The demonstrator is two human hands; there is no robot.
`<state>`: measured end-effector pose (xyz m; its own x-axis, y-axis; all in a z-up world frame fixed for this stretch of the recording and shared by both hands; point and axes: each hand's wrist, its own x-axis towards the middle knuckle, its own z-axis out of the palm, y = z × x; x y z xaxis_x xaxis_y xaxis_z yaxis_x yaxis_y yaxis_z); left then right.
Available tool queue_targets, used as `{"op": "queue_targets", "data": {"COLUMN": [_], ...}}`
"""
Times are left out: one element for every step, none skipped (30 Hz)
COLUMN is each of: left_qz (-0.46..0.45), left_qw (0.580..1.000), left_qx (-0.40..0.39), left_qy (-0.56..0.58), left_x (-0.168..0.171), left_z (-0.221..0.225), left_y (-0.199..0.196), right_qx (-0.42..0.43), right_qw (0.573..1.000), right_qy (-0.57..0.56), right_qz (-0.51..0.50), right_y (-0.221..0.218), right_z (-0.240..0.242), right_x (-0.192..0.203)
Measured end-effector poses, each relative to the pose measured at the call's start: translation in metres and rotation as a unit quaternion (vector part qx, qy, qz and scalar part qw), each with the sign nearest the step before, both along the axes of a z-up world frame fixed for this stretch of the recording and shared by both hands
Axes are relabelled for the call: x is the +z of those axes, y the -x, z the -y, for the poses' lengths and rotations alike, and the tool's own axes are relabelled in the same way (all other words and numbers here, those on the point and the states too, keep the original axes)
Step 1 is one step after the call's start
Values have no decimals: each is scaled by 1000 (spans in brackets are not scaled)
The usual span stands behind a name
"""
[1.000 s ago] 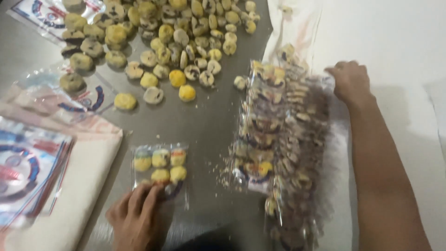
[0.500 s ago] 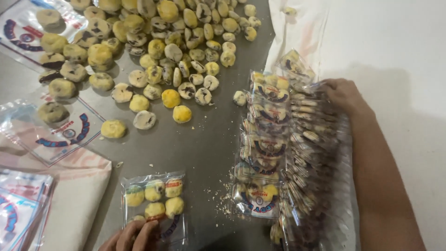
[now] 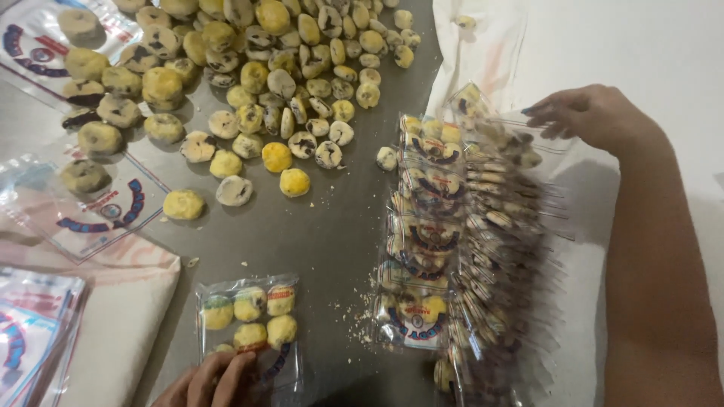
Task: The person is picking up small round cookies from a large pile on a table and placing them into small individual plastic bags.
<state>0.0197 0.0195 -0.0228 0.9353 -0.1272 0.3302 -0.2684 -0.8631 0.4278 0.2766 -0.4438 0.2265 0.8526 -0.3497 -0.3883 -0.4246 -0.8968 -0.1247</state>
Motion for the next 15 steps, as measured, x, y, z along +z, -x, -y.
{"op": "queue_targets", "data": {"left_qz": [0, 61, 121, 121, 114, 108, 106, 36, -39, -44, -47, -50, -57, -20, 20], "left_qw": [1000, 998, 991, 992, 993, 994, 994, 999, 999, 999, 998, 996, 996, 998, 998], "left_qx": [2, -24, -47, -42, -11, 20, 28, 3, -21, -11, -34, -58, -52, -43, -39], "left_qy": [1, -4, -13, -16, 6, 27, 18, 24, 31, 22, 32, 43, 33, 38, 46], "left_x": [3, 5, 8, 12, 17, 23, 21, 18, 16, 16, 15, 14, 17, 20, 22], "left_z": [-1, -3, -6, 0, 3, 6, 3, 0, -4, -6, -9, -12, -14, -15, -14], "left_y": [-4, -8, -10, -9, -5, -1, 4, 9, 16, 18, 19, 19, 21, 22, 19], "right_qx": [2, 35, 71, 77, 132, 186, 194, 291, 384, 391, 368, 344, 348, 447, 527], "right_qw": [1000, 999, 997, 996, 988, 973, 970, 948, 914, 910, 926, 937, 936, 877, 795], "right_qy": [1, -13, -30, -32, -84, -135, -143, -113, -86, -98, -35, 28, 15, -36, -81], "right_qz": [0, -5, -11, -10, 9, 29, 27, 65, 101, 98, 77, 57, 55, 172, 288], "right_y": [1, 3, 3, 5, 6, 7, 7, 8, 9, 22, 36, 50, 62, 74, 86], "right_z": [-6, -13, -21, -27, -35, -43, -50, -57, -66, -101, -136, -170, -185, -199, -211], "right_x": [3, 5, 5, -1, -11, -21, -40, -59, -81, -85, -87, -87, -104, -120, -133]}}
